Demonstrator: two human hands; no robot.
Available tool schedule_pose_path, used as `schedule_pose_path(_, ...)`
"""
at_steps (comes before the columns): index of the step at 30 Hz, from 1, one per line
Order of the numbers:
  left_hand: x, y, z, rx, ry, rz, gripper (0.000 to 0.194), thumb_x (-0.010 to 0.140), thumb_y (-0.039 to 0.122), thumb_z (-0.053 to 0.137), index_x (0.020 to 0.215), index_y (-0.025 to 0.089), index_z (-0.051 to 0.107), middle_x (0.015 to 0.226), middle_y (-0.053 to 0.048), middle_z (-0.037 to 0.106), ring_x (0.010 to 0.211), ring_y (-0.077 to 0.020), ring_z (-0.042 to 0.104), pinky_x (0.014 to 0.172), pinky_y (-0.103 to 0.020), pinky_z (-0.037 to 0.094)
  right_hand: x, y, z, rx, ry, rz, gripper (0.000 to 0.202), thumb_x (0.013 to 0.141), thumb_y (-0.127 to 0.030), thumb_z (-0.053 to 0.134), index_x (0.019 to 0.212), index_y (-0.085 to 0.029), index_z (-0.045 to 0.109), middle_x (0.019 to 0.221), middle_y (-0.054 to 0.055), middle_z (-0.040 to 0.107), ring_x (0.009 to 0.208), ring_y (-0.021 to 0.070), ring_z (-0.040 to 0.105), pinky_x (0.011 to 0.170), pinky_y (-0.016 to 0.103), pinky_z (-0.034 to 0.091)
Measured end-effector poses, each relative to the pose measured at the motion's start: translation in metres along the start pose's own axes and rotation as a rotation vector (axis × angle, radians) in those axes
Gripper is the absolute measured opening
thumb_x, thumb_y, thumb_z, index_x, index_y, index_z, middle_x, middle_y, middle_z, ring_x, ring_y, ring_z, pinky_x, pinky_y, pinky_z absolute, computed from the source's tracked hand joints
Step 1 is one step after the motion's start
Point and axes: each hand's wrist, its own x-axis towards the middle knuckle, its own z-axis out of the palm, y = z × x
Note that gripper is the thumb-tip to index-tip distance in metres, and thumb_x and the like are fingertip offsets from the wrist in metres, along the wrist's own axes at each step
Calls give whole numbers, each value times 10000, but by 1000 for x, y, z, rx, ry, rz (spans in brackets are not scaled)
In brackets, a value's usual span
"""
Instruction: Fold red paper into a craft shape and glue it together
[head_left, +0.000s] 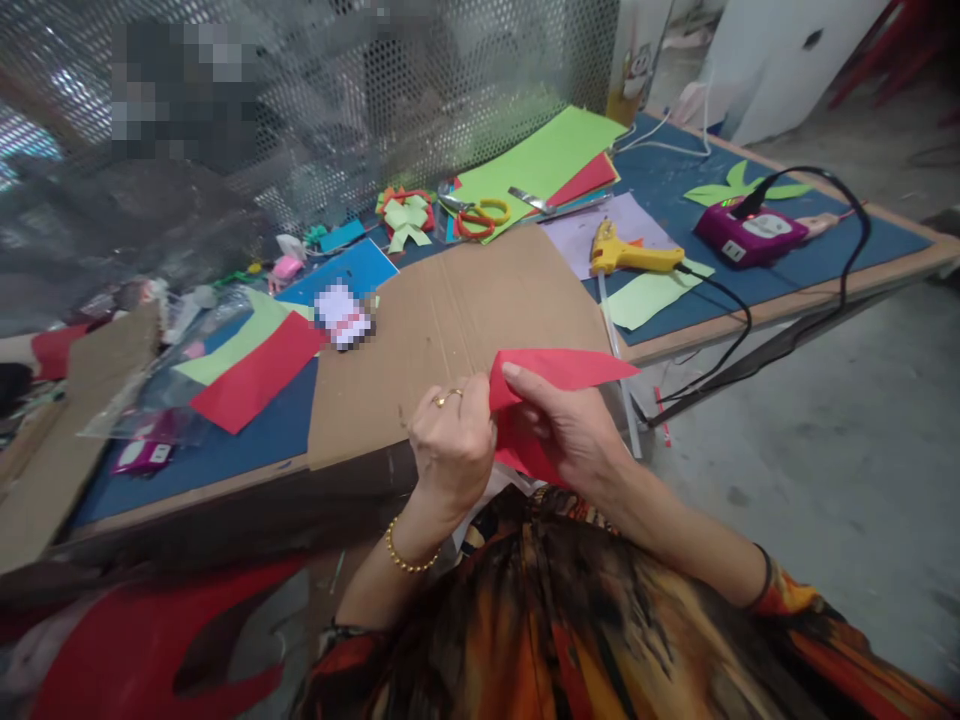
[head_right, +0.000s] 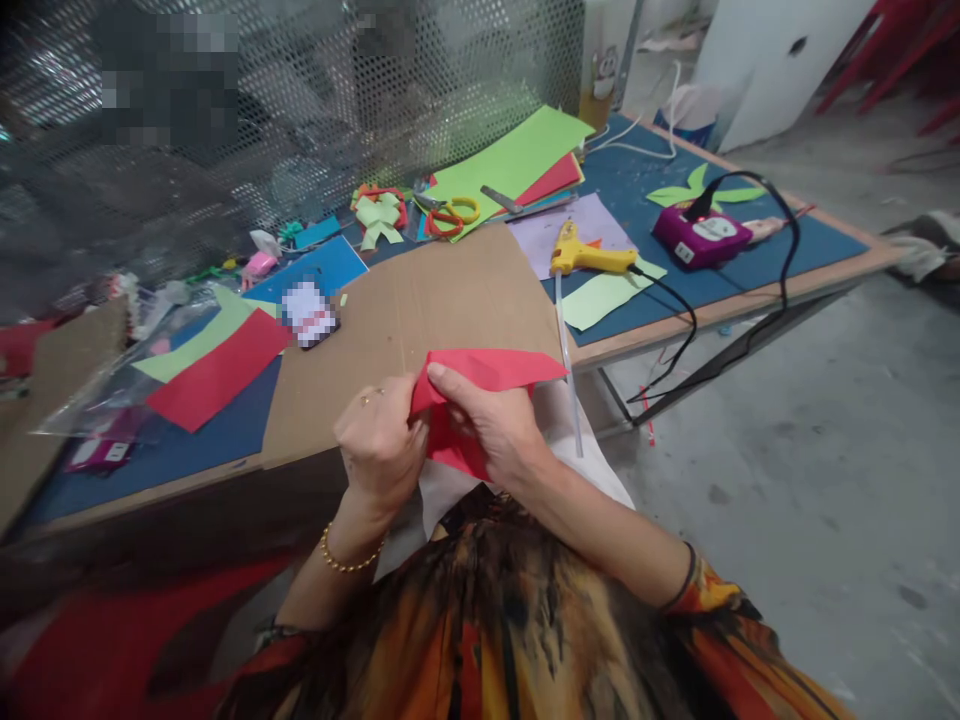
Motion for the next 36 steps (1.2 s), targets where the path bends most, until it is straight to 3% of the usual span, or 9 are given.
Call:
schedule_pose_path(8, -4, 1, 5, -33, -6, -64, 181, 1048, 152, 530, 961, 174, 687, 701, -32, 702, 615, -175, 586, 636, -325, 435, 2, -3, -1, 141, -4, 72, 586, 550, -360, 983, 561, -231, 412, 459, -134, 341, 429, 19, 254, 421, 220, 223)
schedule_pose_path(13, -4, 2, 6, -55, -2, -82, 172, 1058, 195, 561, 959, 176, 701, 722, -35, 720, 637, -175, 613, 657, -319, 451, 6, -4, -2, 215, -43, 147, 414, 630, -272, 868, 609, -223, 458, 492, -137, 372, 445, 15, 247, 431, 211, 194)
schedule_pose_path(16, -3, 2, 6, -63, -23, -90, 210, 1081, 261, 567, 958, 166, 709, 710, -39, 718, 621, -174, 614, 647, -321, 448, 6, -4, 2, 250, -21, 174, 384, 625, -279, 853, 616, -221, 474, 494, -136, 399, 439, 10, 242, 425, 202, 181)
schedule_pose_path(21, -3, 0, 6, -122, 5, -136, 177, 1063, 267, 604, 977, 166, 722, 734, -33, 739, 632, -162, 643, 646, -301, 461, 4, -2, 11, 274, 39, 76, 532, 467, -331, 998, 610, -208, 500, 513, -126, 454, 449, 9, 300, 414, 193, 208)
schedule_pose_path(25, -7, -2, 8, -161, 8, -186, 140, 1032, 257, 637, 989, 170, 738, 778, -36, 766, 645, -154, 651, 653, -292, 464, 5, 0, 10, 272, -6, 83, 550, 481, -384, 1016, 580, -208, 504, 492, -137, 392, 436, 1, 223, 402, 200, 193)
schedule_pose_path(28, -10, -3, 9, -162, -6, -206, 191, 1036, 303, 627, 990, 168, 753, 781, -48, 764, 652, -156, 644, 661, -295, 466, 7, 2, 7, 263, 7, 96, 527, 485, -387, 1016, 583, -203, 532, 522, -122, 439, 447, 3, 233, 406, 198, 196)
schedule_pose_path(33, -6, -8, 6, -214, -70, -383, 190, 970, 283, 650, 807, 199, 702, 640, 25, 660, 559, -106, 534, 577, -259, 389, 5, 2, 7, 140, -151, -2, 524, 630, -579, 947, 633, -201, 584, 539, -78, 501, 438, 35, 342, 425, 229, 234)
schedule_pose_path(36, 0, -11, 3, -324, -94, -501, 159, 913, 245, 660, 759, 205, 668, 604, 60, 607, 538, -82, 490, 556, -230, 369, 0, 2, 6, 15, -181, -88, 410, 730, -517, 882, 674, -203, 624, 545, -73, 490, 452, 56, 377, 432, 240, 268)
